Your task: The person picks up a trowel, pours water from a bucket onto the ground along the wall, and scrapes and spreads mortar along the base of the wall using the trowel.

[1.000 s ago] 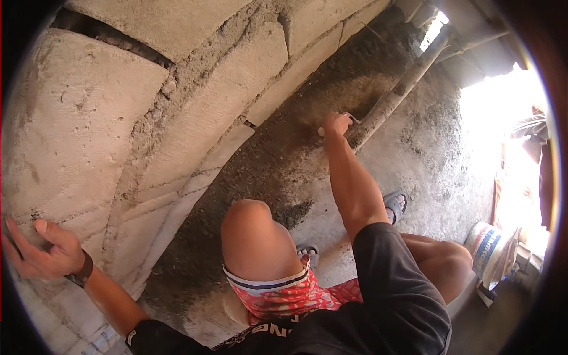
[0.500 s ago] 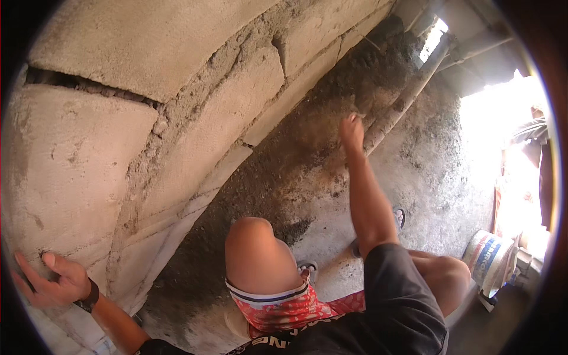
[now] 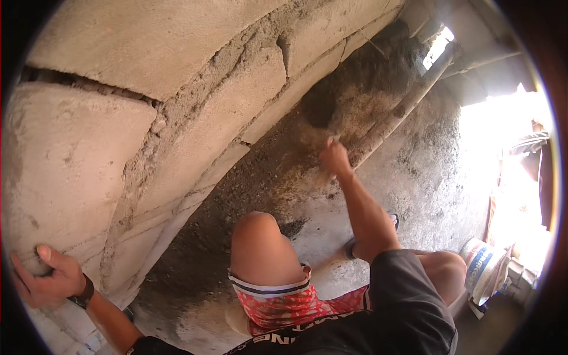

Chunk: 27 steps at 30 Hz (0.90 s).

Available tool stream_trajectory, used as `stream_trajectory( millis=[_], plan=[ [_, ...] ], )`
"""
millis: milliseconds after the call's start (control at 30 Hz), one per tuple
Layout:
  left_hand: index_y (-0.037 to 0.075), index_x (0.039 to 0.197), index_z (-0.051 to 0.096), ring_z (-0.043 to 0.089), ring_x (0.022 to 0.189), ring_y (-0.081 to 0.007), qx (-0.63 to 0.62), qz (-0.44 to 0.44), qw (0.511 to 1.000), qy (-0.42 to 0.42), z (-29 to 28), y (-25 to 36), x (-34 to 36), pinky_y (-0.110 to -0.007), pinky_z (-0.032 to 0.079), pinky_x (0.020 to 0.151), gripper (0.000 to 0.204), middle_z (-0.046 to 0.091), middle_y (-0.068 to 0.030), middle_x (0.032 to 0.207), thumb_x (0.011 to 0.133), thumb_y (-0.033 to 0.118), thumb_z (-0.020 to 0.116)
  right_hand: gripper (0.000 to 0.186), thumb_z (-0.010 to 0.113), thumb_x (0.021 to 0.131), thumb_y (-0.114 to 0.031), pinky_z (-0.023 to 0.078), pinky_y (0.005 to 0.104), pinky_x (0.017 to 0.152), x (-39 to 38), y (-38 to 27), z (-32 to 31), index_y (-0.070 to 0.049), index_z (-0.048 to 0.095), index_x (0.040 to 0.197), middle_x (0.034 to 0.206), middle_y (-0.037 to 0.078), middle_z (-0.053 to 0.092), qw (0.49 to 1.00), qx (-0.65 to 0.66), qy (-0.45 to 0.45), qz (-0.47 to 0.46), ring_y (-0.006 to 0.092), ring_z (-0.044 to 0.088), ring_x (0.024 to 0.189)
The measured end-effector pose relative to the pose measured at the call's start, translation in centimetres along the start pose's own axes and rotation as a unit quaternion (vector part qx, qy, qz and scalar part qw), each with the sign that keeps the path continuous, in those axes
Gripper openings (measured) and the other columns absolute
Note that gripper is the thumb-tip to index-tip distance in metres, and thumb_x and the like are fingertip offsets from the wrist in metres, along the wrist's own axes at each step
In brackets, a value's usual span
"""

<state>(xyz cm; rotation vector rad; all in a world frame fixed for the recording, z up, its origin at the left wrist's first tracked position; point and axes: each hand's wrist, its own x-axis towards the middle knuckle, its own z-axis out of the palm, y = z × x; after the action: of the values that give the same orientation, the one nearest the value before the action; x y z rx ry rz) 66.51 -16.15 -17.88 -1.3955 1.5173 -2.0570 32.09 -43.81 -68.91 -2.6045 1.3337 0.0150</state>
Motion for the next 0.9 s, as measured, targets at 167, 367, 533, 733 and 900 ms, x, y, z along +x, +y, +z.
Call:
stream_trajectory(
  millis=[167, 367, 533, 733, 900],
  plan=[
    [0.003, 0.102, 0.061, 0.053, 0.09, -0.0276, -0.005, -0.034, 0.999, 0.004, 0.1, 0.6, -0.1, -0.034, 0.041, 0.075, 0.045, 0.058, -0.0158, 0.099, 0.083, 0.043, 0.056, 0.023, 0.045, 0.081, -0.015, 0.049, 0.0422, 0.06, -12.6, -10.9, -1.5, 0.004, 0.05, 0.093, 0.087, 0.029, 0.055, 0.935, 0.278, -0.175, 0.136, 0.0363, 0.059, 0.068],
    [0.005, 0.108, 0.06, 0.045, 0.103, -0.0231, -0.092, -0.076, 0.992, 0.041, -0.2, 2.2, 1.0, -0.03, 0.037, 0.085, 0.043, 0.054, -0.016, 0.11, 0.083, 0.04, 0.056, 0.028, 0.045, 0.085, -0.029, 0.045, 0.0495, 0.071, -17.4, -13.7, -5.9, -0.004, 0.049, 0.096, 0.08, 0.026, 0.059, 0.875, 0.391, -0.273, 0.09, 0.0416, 0.058, 0.079],
    [0.003, 0.108, 0.058, 0.046, 0.104, -0.0256, -0.063, -0.061, 0.996, 0.03, -0.1, 2.0, 1.1, -0.031, 0.037, 0.085, 0.044, 0.055, -0.0161, 0.11, 0.085, 0.04, 0.053, 0.03, 0.041, 0.085, -0.027, 0.045, 0.0481, 0.068, -10.1, -5.0, -12.0, -0.002, 0.056, 0.094, 0.081, 0.025, 0.06, 0.928, 0.287, -0.152, 0.182, 0.0414, 0.058, 0.076],
    [-0.001, 0.111, 0.053, 0.048, 0.105, -0.0293, -0.043, -0.045, 0.998, -0.018, 0.0, 1.1, -0.1, -0.036, 0.036, 0.085, 0.048, 0.055, -0.0131, 0.111, 0.085, 0.039, 0.053, 0.038, 0.042, 0.085, -0.025, 0.051, 0.0334, 0.052, 1.3, 8.7, -14.9, 0.01, 0.056, 0.094, 0.079, 0.025, 0.06, 0.948, 0.217, -0.045, 0.23, 0.0271, 0.063, 0.066],
    [-0.001, 0.112, 0.052, 0.046, 0.107, -0.0302, -0.041, -0.043, 0.998, -0.038, -0.2, 1.0, -0.5, -0.039, 0.035, 0.087, 0.048, 0.055, -0.0106, 0.112, 0.085, 0.039, 0.054, 0.023, 0.052, 0.075, -0.018, 0.05, 0.0383, 0.062, 13.9, 17.4, -10.3, 0.002, 0.064, 0.078, 0.081, 0.02, 0.063, 0.991, -0.025, -0.093, 0.092, 0.0304, 0.063, 0.076]
  ],
)
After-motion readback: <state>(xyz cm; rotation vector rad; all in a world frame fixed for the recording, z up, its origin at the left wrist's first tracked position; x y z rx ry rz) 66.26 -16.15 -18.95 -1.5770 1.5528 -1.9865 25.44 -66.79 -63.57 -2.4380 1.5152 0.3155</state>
